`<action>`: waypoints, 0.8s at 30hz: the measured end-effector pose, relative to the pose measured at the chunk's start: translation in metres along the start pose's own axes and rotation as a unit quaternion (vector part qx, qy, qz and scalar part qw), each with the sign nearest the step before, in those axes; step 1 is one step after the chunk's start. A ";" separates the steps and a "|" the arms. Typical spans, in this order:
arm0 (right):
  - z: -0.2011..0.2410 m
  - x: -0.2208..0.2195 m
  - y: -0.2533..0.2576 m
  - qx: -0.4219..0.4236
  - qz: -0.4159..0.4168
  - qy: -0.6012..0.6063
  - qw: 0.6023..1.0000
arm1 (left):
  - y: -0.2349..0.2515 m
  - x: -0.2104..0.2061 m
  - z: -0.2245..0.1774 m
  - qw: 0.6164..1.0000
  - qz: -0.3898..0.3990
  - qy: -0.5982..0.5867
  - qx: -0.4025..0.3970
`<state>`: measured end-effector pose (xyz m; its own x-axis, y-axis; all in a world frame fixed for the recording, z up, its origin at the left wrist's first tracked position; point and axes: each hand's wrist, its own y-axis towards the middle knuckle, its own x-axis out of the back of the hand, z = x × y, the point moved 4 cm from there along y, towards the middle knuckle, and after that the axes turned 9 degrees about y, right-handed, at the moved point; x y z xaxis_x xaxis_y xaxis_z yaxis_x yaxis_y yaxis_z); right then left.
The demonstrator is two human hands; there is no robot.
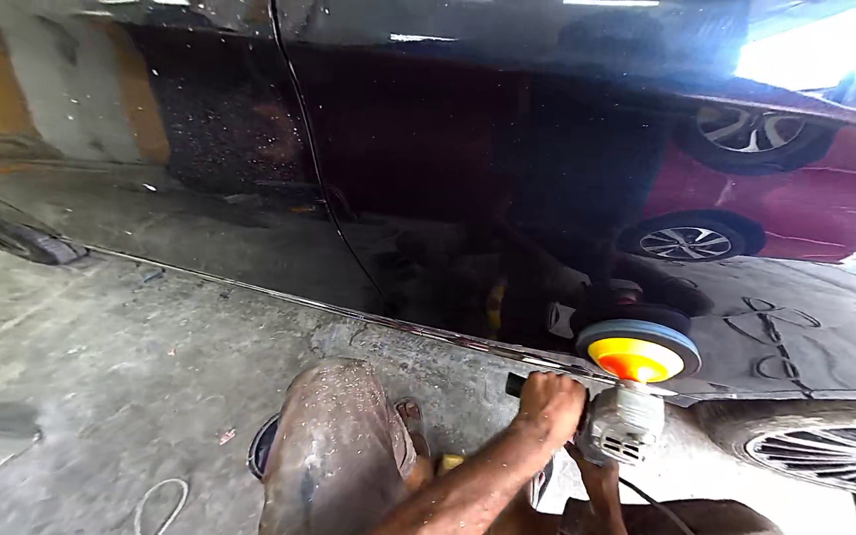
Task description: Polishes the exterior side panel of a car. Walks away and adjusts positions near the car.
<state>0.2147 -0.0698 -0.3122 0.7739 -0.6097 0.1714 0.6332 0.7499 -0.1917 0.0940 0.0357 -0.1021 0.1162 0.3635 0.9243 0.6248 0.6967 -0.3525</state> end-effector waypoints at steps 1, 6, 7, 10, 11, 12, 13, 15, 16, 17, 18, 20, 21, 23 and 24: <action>0.002 0.003 -0.001 0.009 -0.004 0.002 1.000 | 0.003 0.004 -0.011 1.000 -0.002 0.004 -0.008; 0.027 -0.001 -0.020 -0.020 0.008 0.056 0.998 | 0.006 0.011 -0.031 1.000 -0.005 0.026 0.012; 0.016 -0.004 -0.018 -0.022 0.018 0.058 0.998 | 0.003 0.010 -0.026 1.000 0.006 0.021 0.022; -0.033 -0.018 0.001 0.008 0.057 0.009 0.998 | -0.012 0.002 0.004 0.997 0.043 0.020 0.064; -0.034 -0.024 0.003 0.012 0.075 -0.007 0.997 | -0.018 -0.002 0.016 0.996 0.046 0.023 0.078; -0.028 -0.028 0.003 0.008 0.092 -0.023 0.995 | -0.024 -0.005 0.029 0.994 0.048 0.027 0.092; -0.024 -0.033 0.005 0.011 0.104 -0.030 0.994 | -0.029 -0.007 0.040 0.992 0.053 0.031 0.109; -0.015 -0.044 0.009 0.021 0.125 -0.026 0.992 | -0.037 -0.008 0.056 0.988 0.057 0.037 0.141; -0.011 -0.049 0.010 0.020 0.133 -0.019 0.991 | -0.039 -0.007 0.060 0.986 0.061 0.039 0.153; -0.009 -0.052 0.010 0.022 0.135 -0.009 0.991 | -0.040 -0.007 0.062 0.984 0.063 0.044 0.159; -0.010 -0.054 0.010 0.024 0.131 0.000 0.991 | -0.039 -0.006 0.061 0.984 0.063 0.052 0.159; -0.014 -0.053 0.010 0.014 0.120 0.003 0.993 | -0.035 -0.004 0.051 0.986 0.059 0.064 0.142; -0.015 -0.049 0.009 0.010 0.112 -0.003 0.994 | -0.031 -0.002 0.041 0.988 0.056 0.069 0.129; -0.017 -0.040 0.009 0.010 0.091 -0.006 0.996 | -0.022 0.007 0.015 0.991 0.049 0.079 0.100; -0.017 -0.035 0.008 0.011 0.075 0.006 0.997 | -0.016 0.013 -0.001 0.992 0.047 0.081 0.086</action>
<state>0.1930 -0.0470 -0.3356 0.8601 -0.4932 0.1304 0.5099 0.8385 -0.1922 0.0860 0.0283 -0.0843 0.2994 0.3373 0.8925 0.4658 0.7647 -0.4453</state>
